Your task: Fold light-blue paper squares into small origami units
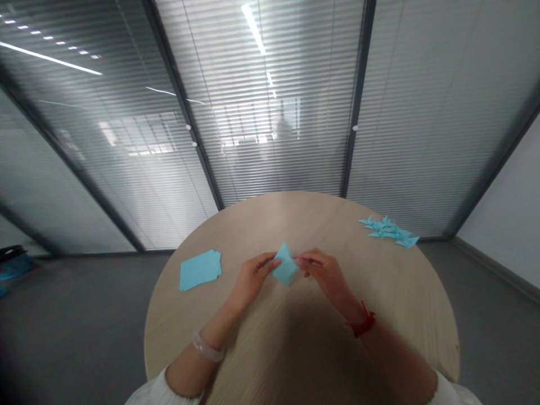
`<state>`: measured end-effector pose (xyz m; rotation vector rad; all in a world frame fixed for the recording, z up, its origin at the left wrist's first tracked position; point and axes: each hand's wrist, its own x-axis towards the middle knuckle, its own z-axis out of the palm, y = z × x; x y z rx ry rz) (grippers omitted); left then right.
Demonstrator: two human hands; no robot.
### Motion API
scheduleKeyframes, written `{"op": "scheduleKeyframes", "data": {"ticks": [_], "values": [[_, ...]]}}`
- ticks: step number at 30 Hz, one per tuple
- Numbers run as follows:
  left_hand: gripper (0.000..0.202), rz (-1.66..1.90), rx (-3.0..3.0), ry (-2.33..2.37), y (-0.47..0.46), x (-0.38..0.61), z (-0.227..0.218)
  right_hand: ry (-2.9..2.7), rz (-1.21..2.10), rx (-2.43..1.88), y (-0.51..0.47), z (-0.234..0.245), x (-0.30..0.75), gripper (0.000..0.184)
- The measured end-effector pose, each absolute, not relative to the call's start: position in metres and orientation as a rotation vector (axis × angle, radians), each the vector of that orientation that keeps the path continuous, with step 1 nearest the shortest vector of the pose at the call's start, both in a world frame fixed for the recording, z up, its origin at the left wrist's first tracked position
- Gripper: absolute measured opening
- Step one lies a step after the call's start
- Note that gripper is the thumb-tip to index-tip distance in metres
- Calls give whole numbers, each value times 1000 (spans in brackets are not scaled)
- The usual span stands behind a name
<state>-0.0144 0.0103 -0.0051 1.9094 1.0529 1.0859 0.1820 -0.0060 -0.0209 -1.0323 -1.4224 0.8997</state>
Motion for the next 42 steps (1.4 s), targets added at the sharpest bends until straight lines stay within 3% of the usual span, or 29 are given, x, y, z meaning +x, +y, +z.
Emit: {"op": "scheduleKeyframes", "data": {"ticks": [6, 13, 27, 42], "values": [[38, 1069, 1764, 955, 13, -14, -9, -1469, 941, -1066, -9, -17, 180, 28], [61, 1114, 1750, 827, 7, -16, -6, -1288, 893, -1139, -10, -12, 183, 32], [19, 1262, 1796, 844, 10, -20, -1, -1209, 891, -1072, -8, -15, 183, 35], [22, 1334, 1527, 905, 11, -21, 6, -1388, 762, -987, -15, -11, 183, 23]]}}
